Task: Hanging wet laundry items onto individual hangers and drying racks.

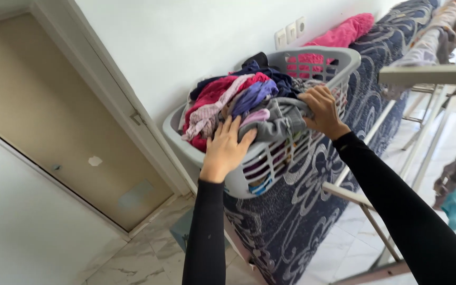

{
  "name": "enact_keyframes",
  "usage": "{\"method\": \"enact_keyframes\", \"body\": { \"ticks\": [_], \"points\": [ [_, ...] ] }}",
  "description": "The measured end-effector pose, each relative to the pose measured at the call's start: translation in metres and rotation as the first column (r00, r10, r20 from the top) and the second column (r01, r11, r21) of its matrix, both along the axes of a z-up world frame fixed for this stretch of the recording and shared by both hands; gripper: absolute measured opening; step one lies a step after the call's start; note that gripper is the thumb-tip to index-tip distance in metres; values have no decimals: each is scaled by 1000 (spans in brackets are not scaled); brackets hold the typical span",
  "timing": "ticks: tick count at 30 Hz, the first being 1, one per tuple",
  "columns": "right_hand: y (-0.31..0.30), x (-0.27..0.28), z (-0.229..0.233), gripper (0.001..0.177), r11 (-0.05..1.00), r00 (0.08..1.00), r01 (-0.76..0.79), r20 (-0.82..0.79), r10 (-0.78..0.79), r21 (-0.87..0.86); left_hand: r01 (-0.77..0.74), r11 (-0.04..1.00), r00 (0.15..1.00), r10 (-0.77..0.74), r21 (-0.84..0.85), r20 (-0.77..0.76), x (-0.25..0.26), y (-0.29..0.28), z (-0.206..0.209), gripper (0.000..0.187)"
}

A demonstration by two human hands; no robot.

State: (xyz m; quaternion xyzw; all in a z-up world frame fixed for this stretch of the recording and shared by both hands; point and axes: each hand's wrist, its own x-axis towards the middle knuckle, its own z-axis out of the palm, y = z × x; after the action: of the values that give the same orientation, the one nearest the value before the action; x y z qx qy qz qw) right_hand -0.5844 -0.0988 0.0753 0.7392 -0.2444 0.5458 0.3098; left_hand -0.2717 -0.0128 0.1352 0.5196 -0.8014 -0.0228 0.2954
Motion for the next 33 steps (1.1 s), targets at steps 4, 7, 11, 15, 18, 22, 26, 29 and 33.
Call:
{"method": "enact_keyframes", "body": {
  "ticks": [4, 7, 11, 15, 18, 22, 26, 29, 33],
  "points": [
    [44, 14, 9, 54, 981, 998, 57, 14, -61, 183, -5, 998, 1000, 3, 55, 31, -4, -9, 2, 83],
    [65, 16, -7, 67, 951, 986, 146, 42, -164, 272, 13, 996, 999, -15, -87, -30, -8, 1, 5, 74],
    [111, 9, -31, 69, 888, 958, 210, 95, -270, 410, 86, 965, 985, -120, -249, -126, -2, 14, 1, 61],
    [184, 8, -36, 60, 860, 946, 139, 191, -262, 491, 129, 921, 972, -191, -368, -134, 7, 16, -11, 50],
    [230, 0, -57, 55, 813, 909, 192, 214, -358, 549, 126, 867, 983, -174, -482, -56, 14, 15, -29, 50],
    [289, 12, -99, 49, 717, 845, 189, 261, -467, 670, 131, 796, 991, -108, -591, 75, 23, 21, -47, 52],
    [305, 15, -171, 46, 675, 818, 315, 169, -550, 667, 124, 829, 992, -107, -545, 63, 16, 20, -42, 53],
    [311, 25, -236, 41, 595, 800, 215, 211, -562, 774, 98, 846, 995, -80, -524, 57, 14, 14, -48, 51],
    [299, 32, -352, 40, 490, 788, 124, 214, -577, 863, 48, 830, 999, -38, -555, 30, 11, 15, -45, 53]
  ]
}}
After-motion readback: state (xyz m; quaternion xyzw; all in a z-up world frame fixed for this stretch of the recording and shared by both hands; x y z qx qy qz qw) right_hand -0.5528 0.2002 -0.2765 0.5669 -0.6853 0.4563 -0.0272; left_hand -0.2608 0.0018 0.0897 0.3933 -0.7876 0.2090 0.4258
